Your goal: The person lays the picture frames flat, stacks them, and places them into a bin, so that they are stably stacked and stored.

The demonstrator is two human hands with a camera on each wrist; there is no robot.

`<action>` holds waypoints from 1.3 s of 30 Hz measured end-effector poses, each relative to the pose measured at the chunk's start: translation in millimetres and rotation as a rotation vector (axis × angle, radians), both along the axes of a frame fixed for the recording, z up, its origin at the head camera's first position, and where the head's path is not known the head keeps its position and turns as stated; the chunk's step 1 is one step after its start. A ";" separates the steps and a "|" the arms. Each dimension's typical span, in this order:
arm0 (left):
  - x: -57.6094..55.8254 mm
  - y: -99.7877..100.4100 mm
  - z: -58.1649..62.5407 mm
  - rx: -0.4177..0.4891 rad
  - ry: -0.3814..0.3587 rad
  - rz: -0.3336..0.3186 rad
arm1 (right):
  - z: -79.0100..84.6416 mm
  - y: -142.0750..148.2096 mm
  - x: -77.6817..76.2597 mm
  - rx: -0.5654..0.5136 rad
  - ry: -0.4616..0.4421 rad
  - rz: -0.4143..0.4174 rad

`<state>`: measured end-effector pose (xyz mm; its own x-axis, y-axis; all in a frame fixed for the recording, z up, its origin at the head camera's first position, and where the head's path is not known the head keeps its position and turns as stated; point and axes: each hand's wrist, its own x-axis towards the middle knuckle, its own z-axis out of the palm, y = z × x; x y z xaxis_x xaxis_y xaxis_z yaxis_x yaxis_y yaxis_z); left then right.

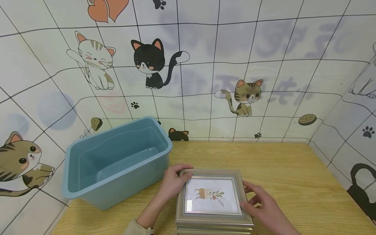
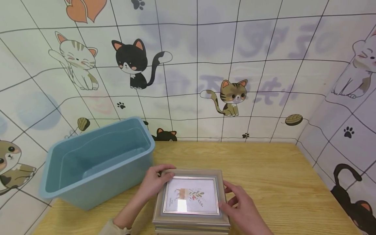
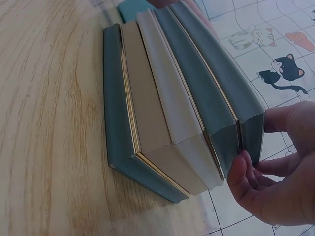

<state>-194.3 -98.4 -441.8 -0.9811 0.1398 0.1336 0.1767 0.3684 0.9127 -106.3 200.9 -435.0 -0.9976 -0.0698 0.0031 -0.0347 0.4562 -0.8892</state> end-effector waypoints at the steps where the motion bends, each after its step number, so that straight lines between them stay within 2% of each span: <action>1: 0.0 0.2 -0.1 0.001 0.001 0.003 | -0.6 -0.1 0.1 -0.002 0.016 -0.002; 5: -0.2 0.7 -0.8 0.011 0.001 0.022 | -2.7 0.2 -0.7 -0.023 0.043 -0.001; 11: 0.1 0.9 -1.8 -0.004 0.020 0.033 | -1.5 0.7 -1.5 -0.076 -0.045 -0.004; 19: 0.3 -0.7 -1.2 -0.047 0.038 0.029 | -2.1 -0.3 -1.4 -0.128 -0.091 -0.023; 24: 6.0 -8.1 5.2 -0.127 0.076 0.026 | 1.2 2.5 -4.3 -0.070 -0.020 -0.003; 27: 15.2 -14.6 14.5 -0.203 0.147 0.036 | 12.4 6.7 -12.5 -0.004 0.057 0.014; 30: 28.5 -22.0 28.5 -0.258 0.216 0.034 | 33.1 10.2 -25.7 0.048 0.133 0.048; 35: 52.3 -36.6 60.1 -0.241 0.276 0.017 | 74.7 5.0 -45.0 0.064 0.254 0.141; 39: 67.2 -55.7 83.4 -0.213 0.378 0.028 | 102.8 -8.6 -56.6 0.093 0.300 0.223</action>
<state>-127.1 -154.1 -358.4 -0.8724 0.1771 0.4556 0.4714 0.5513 0.6883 -162.9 192.3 -332.2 -0.9135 -0.2989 0.2758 -0.3945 0.4866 -0.7795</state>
